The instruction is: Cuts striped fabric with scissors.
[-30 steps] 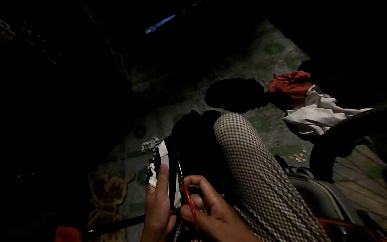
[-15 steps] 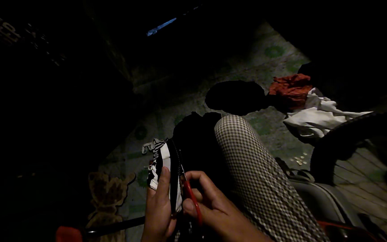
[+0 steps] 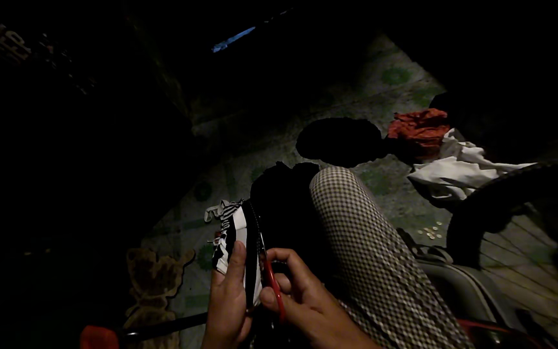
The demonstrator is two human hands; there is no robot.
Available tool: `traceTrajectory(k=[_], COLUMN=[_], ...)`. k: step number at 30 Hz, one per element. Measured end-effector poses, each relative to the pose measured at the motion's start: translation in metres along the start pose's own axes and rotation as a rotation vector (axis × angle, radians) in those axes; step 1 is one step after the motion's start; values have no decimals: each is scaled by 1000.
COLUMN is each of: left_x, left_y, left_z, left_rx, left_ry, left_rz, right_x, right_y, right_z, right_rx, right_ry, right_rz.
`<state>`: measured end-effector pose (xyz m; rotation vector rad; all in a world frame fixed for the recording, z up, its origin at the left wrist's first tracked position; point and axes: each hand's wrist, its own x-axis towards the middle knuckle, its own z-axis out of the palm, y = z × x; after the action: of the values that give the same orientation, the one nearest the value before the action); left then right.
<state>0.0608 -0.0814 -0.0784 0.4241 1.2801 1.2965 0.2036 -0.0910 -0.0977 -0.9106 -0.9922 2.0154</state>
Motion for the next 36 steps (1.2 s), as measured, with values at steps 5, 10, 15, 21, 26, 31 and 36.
traceTrajectory(k=[5, 10, 15, 21, 26, 31, 36], left_x=[0, 0, -1, -2, -3, -3, -3], left_y=[0, 0, 1, 1, 0, 1, 0], left_z=[-2, -1, -4, -5, -7, -8, -9], left_rx=[25, 19, 21, 8, 16, 18, 9], left_ry=[0, -8, -52, -64, -76, -74, -74], left_rz=[-26, -21, -32, -35, -33, -44, -44], right_x=[1, 4, 14, 16, 17, 16, 14], right_y=[-1, -3, -8, -11, -5, -4, -4], right_z=[0, -2, -12, -13, -14, -13, -9], right_rx=[25, 38, -20, -55, -69, -70, -28], right_ry=[11, -16, -43, -52, -54, -38, -18], right_rz=[-35, -56, -106, -103, -126, -94, -70])
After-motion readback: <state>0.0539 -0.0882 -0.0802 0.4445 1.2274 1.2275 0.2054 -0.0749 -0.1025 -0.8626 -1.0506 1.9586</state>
